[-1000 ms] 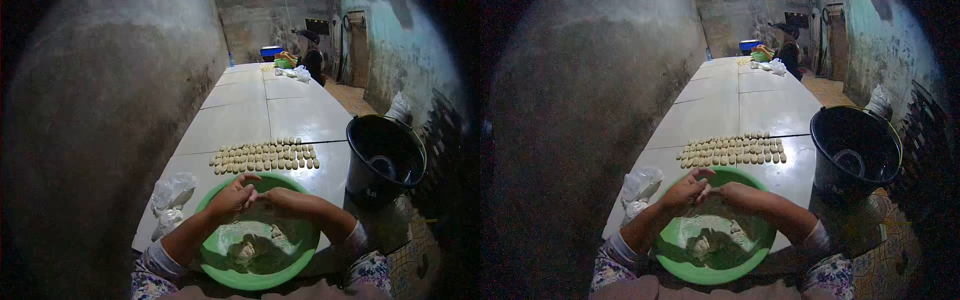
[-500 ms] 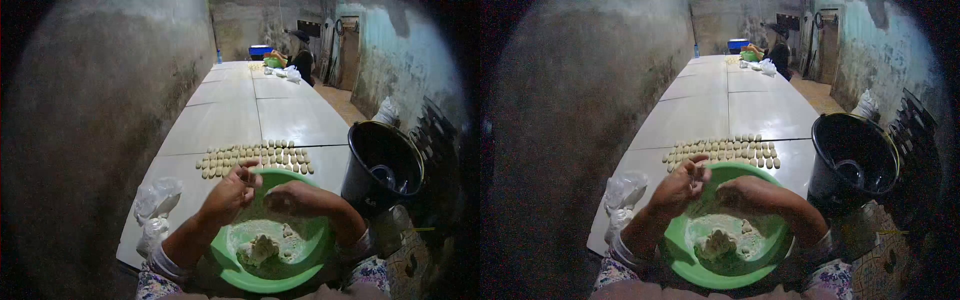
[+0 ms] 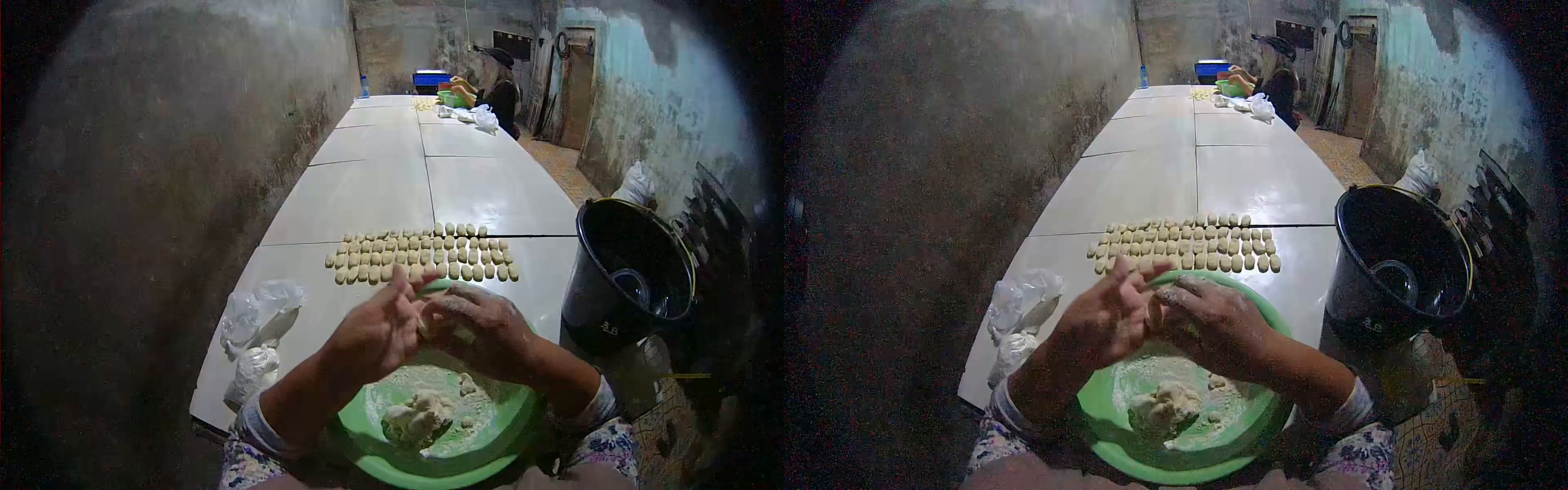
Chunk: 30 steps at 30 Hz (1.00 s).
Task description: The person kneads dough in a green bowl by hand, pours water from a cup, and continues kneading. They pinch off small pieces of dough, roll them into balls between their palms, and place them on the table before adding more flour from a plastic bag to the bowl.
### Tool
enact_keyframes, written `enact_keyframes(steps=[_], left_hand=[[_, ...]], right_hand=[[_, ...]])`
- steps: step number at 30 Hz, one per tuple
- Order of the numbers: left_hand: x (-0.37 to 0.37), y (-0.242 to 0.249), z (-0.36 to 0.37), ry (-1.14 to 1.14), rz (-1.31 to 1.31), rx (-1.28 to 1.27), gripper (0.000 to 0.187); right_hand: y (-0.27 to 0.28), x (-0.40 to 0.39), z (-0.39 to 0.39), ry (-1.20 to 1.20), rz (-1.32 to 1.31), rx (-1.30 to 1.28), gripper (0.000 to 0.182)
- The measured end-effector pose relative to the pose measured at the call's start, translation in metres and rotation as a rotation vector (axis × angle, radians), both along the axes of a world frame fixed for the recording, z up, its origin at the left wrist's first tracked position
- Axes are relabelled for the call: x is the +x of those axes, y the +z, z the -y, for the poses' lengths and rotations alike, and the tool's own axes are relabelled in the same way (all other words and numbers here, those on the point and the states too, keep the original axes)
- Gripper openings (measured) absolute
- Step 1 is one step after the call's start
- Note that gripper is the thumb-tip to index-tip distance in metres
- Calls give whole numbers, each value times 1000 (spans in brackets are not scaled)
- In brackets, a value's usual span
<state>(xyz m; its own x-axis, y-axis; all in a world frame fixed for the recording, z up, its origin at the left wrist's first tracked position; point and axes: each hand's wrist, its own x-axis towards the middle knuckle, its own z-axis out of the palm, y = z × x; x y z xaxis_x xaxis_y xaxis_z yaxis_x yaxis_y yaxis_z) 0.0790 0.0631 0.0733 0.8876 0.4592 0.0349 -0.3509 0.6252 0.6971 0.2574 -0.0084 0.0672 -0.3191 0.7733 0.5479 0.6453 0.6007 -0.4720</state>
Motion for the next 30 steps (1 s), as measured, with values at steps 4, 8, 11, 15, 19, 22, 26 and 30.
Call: enact_keyframes(steps=[4,8,11,15,19,22,26,30], left_hand=[[2,-1,9,-87,-55,114,67],[-5,2,0,241,-334,915,46],[-15,18,-2,93,-404,783,40],[-14,14,-5,139,-340,833,26],[-14,11,-10,196,-349,808,20],[-8,3,-7,207,-335,798,19],[-7,-15,7,110,-303,681,28],[-19,-27,35,-33,-369,433,33]], right_hand=[[2,0,1,-30,75,80,23],[9,8,2,-32,64,-47,20],[4,10,-2,-1,-71,-235,26],[-1,15,-5,78,-193,-441,28],[5,11,-1,18,-249,-389,34],[3,9,-3,-15,-297,-213,49],[8,13,-2,4,-310,-45,53],[9,6,17,38,-146,-414,52]])
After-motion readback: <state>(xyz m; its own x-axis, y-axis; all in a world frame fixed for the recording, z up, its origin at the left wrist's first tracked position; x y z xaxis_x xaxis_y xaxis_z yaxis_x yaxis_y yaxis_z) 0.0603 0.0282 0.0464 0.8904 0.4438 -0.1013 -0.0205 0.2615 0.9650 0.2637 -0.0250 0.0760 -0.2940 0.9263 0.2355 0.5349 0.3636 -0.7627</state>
